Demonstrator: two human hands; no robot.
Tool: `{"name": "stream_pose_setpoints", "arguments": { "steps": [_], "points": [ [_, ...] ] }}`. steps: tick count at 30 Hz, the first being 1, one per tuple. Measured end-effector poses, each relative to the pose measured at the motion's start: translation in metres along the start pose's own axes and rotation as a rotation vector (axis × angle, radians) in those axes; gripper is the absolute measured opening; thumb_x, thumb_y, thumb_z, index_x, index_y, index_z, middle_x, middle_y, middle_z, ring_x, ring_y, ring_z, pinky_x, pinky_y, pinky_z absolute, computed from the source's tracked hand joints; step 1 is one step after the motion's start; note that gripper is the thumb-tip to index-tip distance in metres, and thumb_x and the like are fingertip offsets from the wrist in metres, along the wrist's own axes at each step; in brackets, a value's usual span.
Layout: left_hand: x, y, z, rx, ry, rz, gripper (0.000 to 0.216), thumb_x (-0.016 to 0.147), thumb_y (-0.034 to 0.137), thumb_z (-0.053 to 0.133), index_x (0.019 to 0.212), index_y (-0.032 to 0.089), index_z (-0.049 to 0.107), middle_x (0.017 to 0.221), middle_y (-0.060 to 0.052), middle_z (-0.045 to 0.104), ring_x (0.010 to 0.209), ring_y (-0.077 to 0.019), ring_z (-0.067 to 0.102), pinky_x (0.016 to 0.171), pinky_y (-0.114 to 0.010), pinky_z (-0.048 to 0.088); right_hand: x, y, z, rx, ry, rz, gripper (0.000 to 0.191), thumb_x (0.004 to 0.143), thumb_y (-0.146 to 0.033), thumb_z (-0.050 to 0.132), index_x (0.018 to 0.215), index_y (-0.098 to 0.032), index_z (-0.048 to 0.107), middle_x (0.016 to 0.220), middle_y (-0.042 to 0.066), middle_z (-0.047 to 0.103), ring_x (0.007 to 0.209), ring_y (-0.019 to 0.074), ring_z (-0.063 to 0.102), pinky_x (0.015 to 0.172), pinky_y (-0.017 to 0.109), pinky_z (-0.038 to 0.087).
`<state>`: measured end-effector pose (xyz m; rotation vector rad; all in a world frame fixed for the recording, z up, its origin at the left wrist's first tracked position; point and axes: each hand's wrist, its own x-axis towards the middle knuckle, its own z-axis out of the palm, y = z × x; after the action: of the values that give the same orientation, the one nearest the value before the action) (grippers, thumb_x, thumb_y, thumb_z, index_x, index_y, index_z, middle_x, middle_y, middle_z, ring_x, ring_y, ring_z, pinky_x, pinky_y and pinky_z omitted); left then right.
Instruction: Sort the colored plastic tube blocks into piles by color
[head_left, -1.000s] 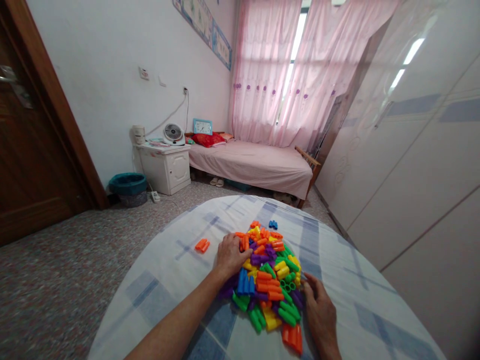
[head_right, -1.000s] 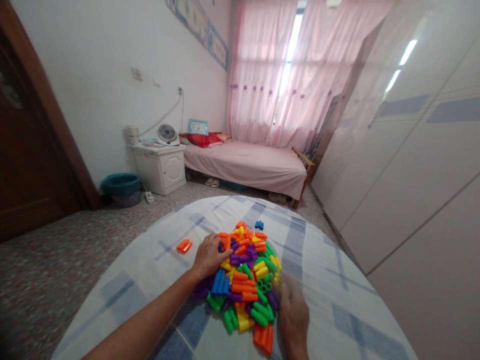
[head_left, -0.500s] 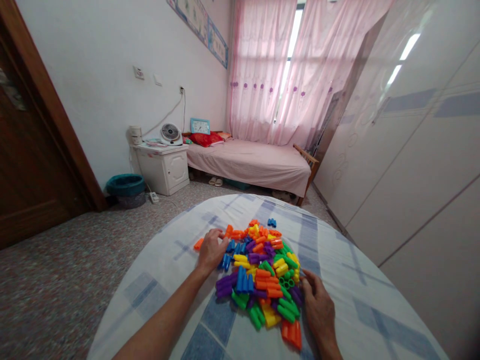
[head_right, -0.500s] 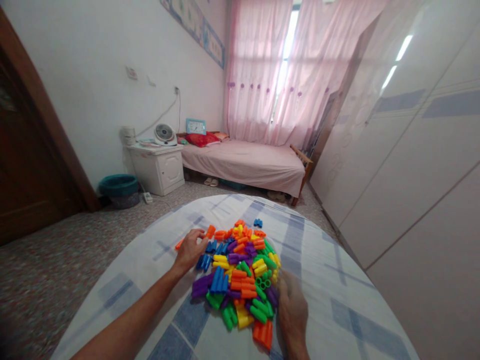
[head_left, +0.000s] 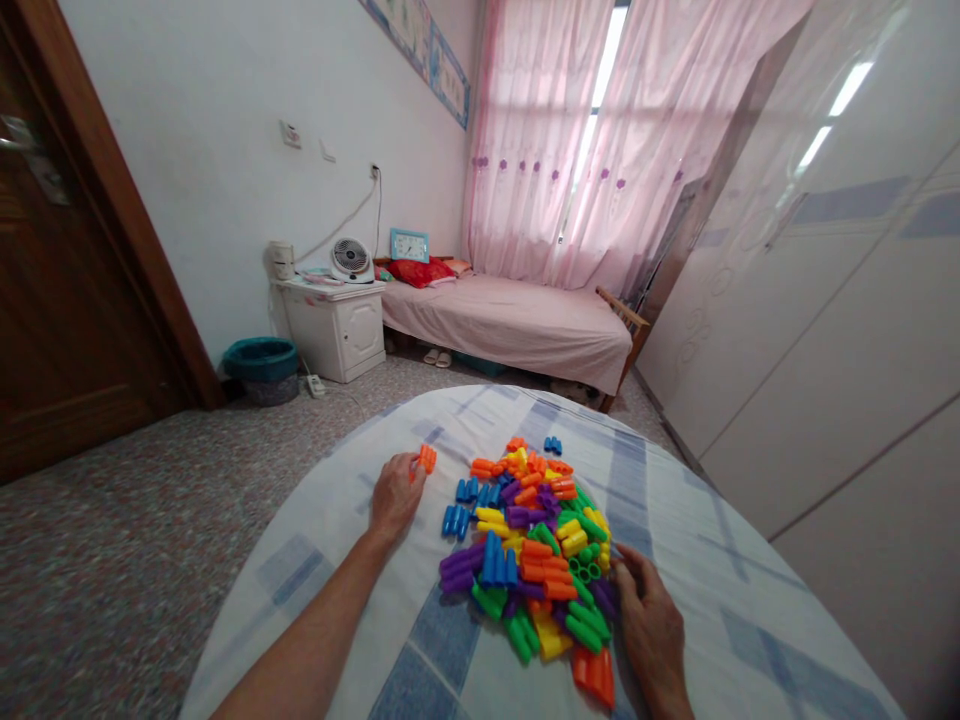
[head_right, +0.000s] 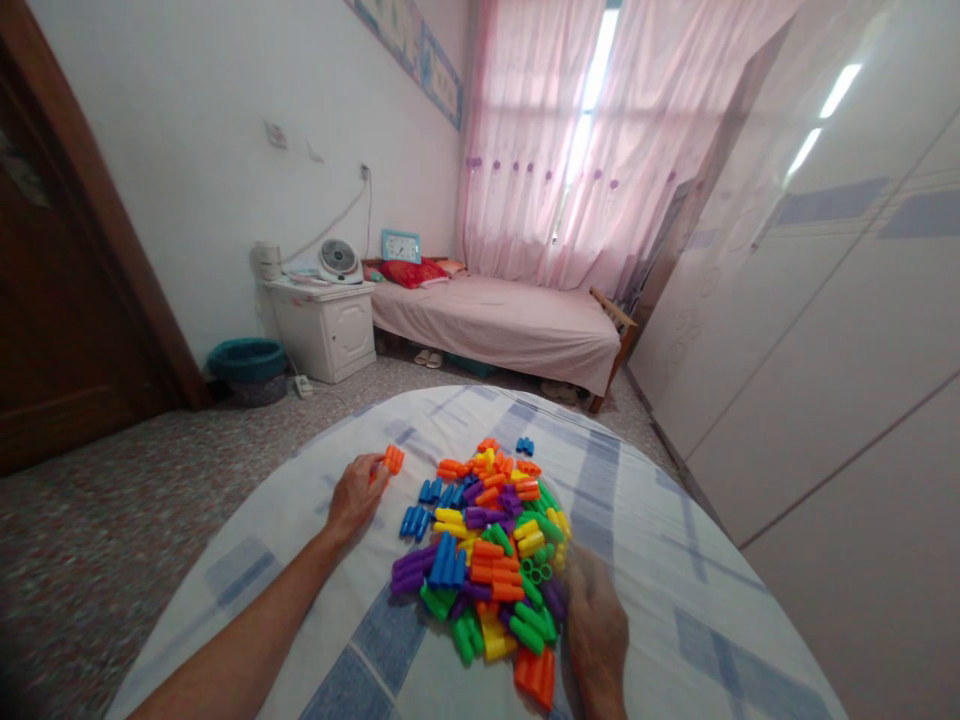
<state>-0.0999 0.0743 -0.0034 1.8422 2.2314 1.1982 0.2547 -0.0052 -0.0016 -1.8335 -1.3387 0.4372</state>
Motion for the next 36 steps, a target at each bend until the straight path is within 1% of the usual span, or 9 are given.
{"name": "stream_pose_setpoints", "arguments": {
  "steps": [5, 9, 14, 20, 23, 26, 30, 33, 36],
  "points": [
    [-0.001, 0.001, 0.009, -0.017, 0.041, 0.174, 0.037, 0.087, 0.028, 0.041, 0.120, 0.016, 0.054, 0.125, -0.011, 0.055, 0.120, -0.0217, 0.047, 0.105, -0.037, 0.036, 0.000, 0.001, 0.000, 0.008, 0.012, -0.004, 0.049, 0.079, -0.055, 0.039, 0.109, -0.022, 0.062, 0.109, 0.007, 0.067, 0.099, 0.0256, 0.061, 0.085, 0.035, 0.044],
    [0.003, 0.003, 0.018, 0.024, -0.060, 0.253, 0.033, 0.086, 0.026, 0.044, 0.115, 0.015, 0.057, 0.121, -0.011, 0.059, 0.120, -0.0230, 0.047, 0.108, -0.043, 0.033, 0.000, -0.001, 0.000, 0.020, 0.007, -0.010, 0.049, 0.080, -0.054, 0.038, 0.108, -0.022, 0.062, 0.108, 0.008, 0.067, 0.098, 0.0252, 0.061, 0.084, 0.035, 0.044],
    [0.013, 0.029, 0.018, 0.057, -0.040, 0.267, 0.032, 0.084, 0.024, 0.047, 0.111, 0.015, 0.060, 0.125, -0.012, 0.057, 0.125, -0.0258, 0.042, 0.108, -0.045, 0.033, -0.001, -0.002, 0.000, 0.022, 0.013, -0.005, 0.048, 0.079, -0.053, 0.039, 0.108, -0.022, 0.062, 0.104, 0.008, 0.068, 0.095, 0.0247, 0.062, 0.081, 0.034, 0.045],
    [0.024, 0.073, 0.028, 0.050, -0.369, 0.372, 0.034, 0.079, 0.026, 0.056, 0.112, 0.017, 0.062, 0.117, -0.007, 0.063, 0.118, -0.0216, 0.049, 0.107, -0.035, 0.032, 0.000, -0.001, 0.001, 0.015, 0.016, -0.002, 0.048, 0.079, -0.053, 0.039, 0.107, -0.022, 0.063, 0.103, 0.007, 0.069, 0.093, 0.0249, 0.062, 0.080, 0.034, 0.045],
    [0.025, 0.083, 0.037, 0.069, -0.411, 0.353, 0.034, 0.073, 0.022, 0.061, 0.106, 0.018, 0.064, 0.104, -0.008, 0.066, 0.105, -0.0215, 0.056, 0.094, -0.032, 0.041, 0.001, 0.000, 0.001, 0.002, 0.016, 0.012, 0.049, 0.078, -0.053, 0.039, 0.109, -0.021, 0.062, 0.102, 0.008, 0.069, 0.093, 0.0261, 0.062, 0.077, 0.034, 0.045],
    [0.024, 0.086, 0.040, 0.078, -0.395, 0.304, 0.029, 0.076, 0.025, 0.059, 0.104, 0.018, 0.064, 0.097, -0.009, 0.065, 0.096, -0.0209, 0.059, 0.085, -0.030, 0.044, 0.001, 0.000, 0.001, 0.010, 0.007, 0.020, 0.048, 0.079, -0.052, 0.037, 0.109, -0.022, 0.061, 0.104, 0.008, 0.068, 0.094, 0.0258, 0.062, 0.078, 0.034, 0.045],
    [0.024, 0.079, 0.029, 0.062, -0.325, 0.277, 0.035, 0.079, 0.032, 0.058, 0.112, 0.019, 0.060, 0.102, -0.008, 0.061, 0.099, -0.0195, 0.055, 0.088, -0.029, 0.042, 0.000, 0.000, 0.001, 0.029, 0.000, 0.013, 0.046, 0.080, -0.051, 0.037, 0.108, -0.022, 0.060, 0.105, 0.007, 0.068, 0.096, 0.0247, 0.061, 0.082, 0.034, 0.044],
    [0.029, 0.060, 0.014, 0.083, -0.197, 0.236, 0.040, 0.080, 0.033, 0.056, 0.118, 0.018, 0.057, 0.104, -0.009, 0.058, 0.100, -0.0217, 0.053, 0.091, -0.032, 0.041, -0.001, -0.002, 0.001, 0.032, -0.002, -0.009, 0.047, 0.080, -0.051, 0.036, 0.107, -0.022, 0.061, 0.106, 0.008, 0.067, 0.096, 0.0249, 0.061, 0.082, 0.034, 0.044],
    [0.033, 0.032, 0.002, 0.139, -0.079, 0.109, 0.040, 0.080, 0.033, 0.053, 0.117, 0.017, 0.058, 0.102, -0.010, 0.058, 0.096, -0.0235, 0.054, 0.091, -0.035, 0.042, 0.000, -0.003, 0.002, 0.023, 0.005, -0.013, 0.047, 0.080, -0.052, 0.036, 0.107, -0.022, 0.061, 0.106, 0.008, 0.067, 0.097, 0.0251, 0.061, 0.082, 0.034, 0.044]
  ]
}}
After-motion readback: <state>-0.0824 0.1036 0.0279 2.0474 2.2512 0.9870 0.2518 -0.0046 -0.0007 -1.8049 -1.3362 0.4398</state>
